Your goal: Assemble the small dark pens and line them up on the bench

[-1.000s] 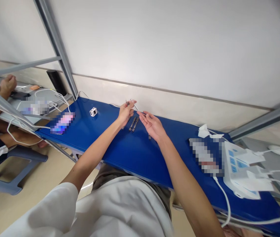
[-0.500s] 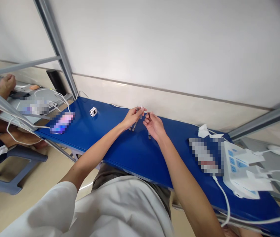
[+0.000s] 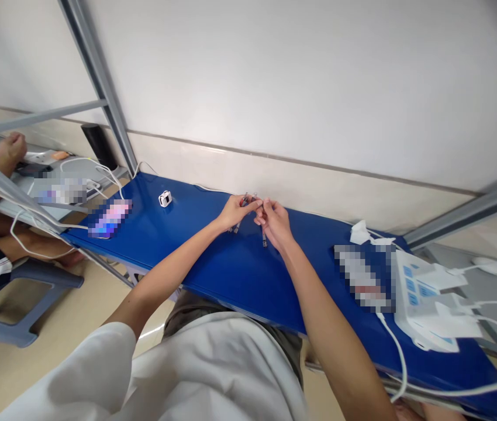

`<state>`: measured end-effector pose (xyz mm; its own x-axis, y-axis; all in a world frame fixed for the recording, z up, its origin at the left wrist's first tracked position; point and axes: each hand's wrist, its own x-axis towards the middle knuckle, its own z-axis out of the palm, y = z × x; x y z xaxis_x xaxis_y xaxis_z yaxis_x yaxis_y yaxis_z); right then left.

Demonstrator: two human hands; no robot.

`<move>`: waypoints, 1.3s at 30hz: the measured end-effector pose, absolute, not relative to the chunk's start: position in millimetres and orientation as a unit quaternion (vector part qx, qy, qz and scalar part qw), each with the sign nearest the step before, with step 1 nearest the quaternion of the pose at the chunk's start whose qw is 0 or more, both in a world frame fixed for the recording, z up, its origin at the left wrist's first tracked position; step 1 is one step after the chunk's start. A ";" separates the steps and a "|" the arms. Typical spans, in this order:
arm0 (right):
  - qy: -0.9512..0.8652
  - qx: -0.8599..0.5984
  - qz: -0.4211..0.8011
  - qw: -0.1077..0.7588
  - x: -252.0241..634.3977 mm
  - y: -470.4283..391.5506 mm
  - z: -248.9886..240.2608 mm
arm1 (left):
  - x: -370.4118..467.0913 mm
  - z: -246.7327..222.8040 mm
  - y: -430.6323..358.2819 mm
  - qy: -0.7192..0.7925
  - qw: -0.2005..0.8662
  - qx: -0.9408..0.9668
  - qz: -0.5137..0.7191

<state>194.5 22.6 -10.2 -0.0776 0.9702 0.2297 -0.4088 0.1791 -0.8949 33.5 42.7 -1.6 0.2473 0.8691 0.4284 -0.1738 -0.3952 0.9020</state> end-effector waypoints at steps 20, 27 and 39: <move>-0.438 -0.307 0.561 0.632 199.5 25.0 -3.0 | 3.7 23.1 54.5 0.180 0.792 0.238 0.532; -0.436 -0.306 0.553 0.641 201.2 27.3 -3.3 | 4.5 25.9 50.3 0.198 0.762 0.274 0.552; -0.509 -0.343 0.480 0.626 188.9 17.2 -3.4 | 9.6 26.2 48.9 0.197 0.769 0.249 0.554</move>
<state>188.9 17.2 -3.4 0.0200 0.9512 0.3080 -0.2518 0.3029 -0.9192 9.6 48.9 26.2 0.3084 0.9509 -0.0264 -0.7550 0.2616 0.6014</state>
